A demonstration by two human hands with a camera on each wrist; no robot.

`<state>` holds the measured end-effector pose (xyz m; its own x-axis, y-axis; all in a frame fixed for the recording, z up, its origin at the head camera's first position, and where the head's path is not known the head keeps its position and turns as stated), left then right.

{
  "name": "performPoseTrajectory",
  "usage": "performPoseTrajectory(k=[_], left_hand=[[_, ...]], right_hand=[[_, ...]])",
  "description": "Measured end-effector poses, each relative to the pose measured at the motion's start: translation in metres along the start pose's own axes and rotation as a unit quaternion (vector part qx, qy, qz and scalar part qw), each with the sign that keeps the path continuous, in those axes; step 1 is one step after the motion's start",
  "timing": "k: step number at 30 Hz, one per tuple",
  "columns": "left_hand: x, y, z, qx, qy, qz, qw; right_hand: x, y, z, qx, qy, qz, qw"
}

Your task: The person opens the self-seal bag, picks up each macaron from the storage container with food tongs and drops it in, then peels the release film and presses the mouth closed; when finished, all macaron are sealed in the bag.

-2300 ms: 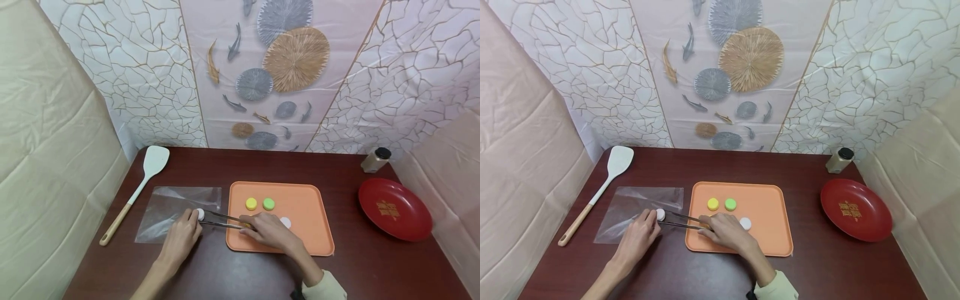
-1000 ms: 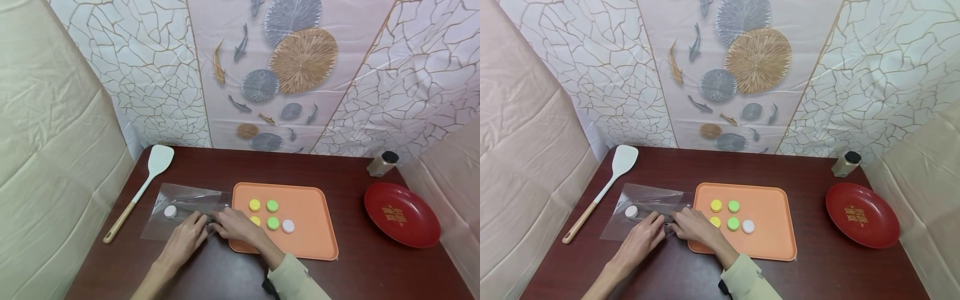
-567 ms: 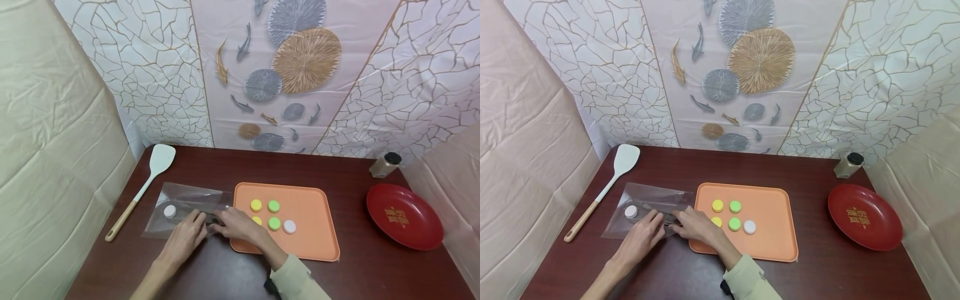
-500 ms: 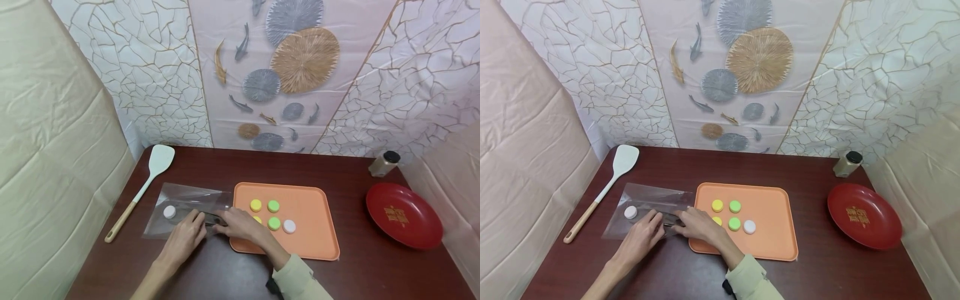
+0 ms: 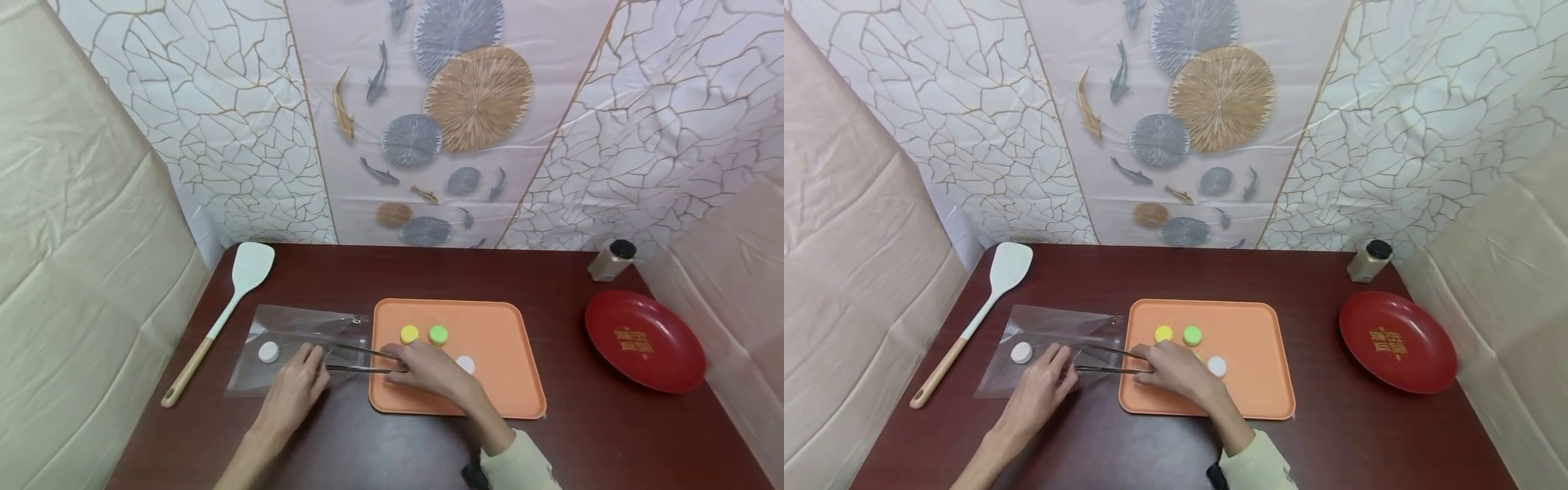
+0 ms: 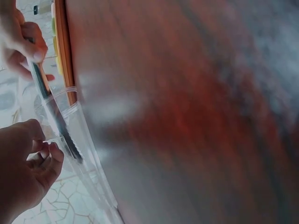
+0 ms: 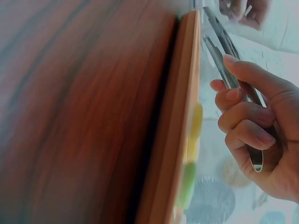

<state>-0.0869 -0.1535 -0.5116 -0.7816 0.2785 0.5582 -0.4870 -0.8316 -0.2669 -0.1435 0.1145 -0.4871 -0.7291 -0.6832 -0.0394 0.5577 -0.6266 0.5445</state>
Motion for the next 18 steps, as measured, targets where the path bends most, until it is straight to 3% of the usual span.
performPoseTrajectory(k=[6,7,10,18], left_hand=[[0.001,-0.001,0.001,-0.002,-0.001,0.004,1.0000],[0.001,-0.002,0.001,0.001,0.001,0.006,1.0000],[0.001,-0.003,0.002,0.005,0.012,0.013,0.9998],[0.002,-0.005,0.003,0.004,0.021,0.020,0.9996]], right_hand=[[-0.037,-0.014,0.018,0.004,0.010,-0.010,0.9999],[-0.045,-0.008,0.029,0.008,0.018,-0.025,0.9995],[-0.067,-0.016,0.040,-0.001,0.013,-0.030,0.9995],[-0.145,-0.048,0.063,-0.009,-0.064,-0.092,0.9937]])
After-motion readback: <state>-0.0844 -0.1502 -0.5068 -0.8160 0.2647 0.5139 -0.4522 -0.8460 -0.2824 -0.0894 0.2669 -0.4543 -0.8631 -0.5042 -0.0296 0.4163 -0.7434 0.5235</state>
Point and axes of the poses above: each hand's wrist, its own x-axis towards the middle knuckle, its own z-axis out of the back of the hand, y = z × x, the point moved 1 cm from there along x, towards the middle knuckle
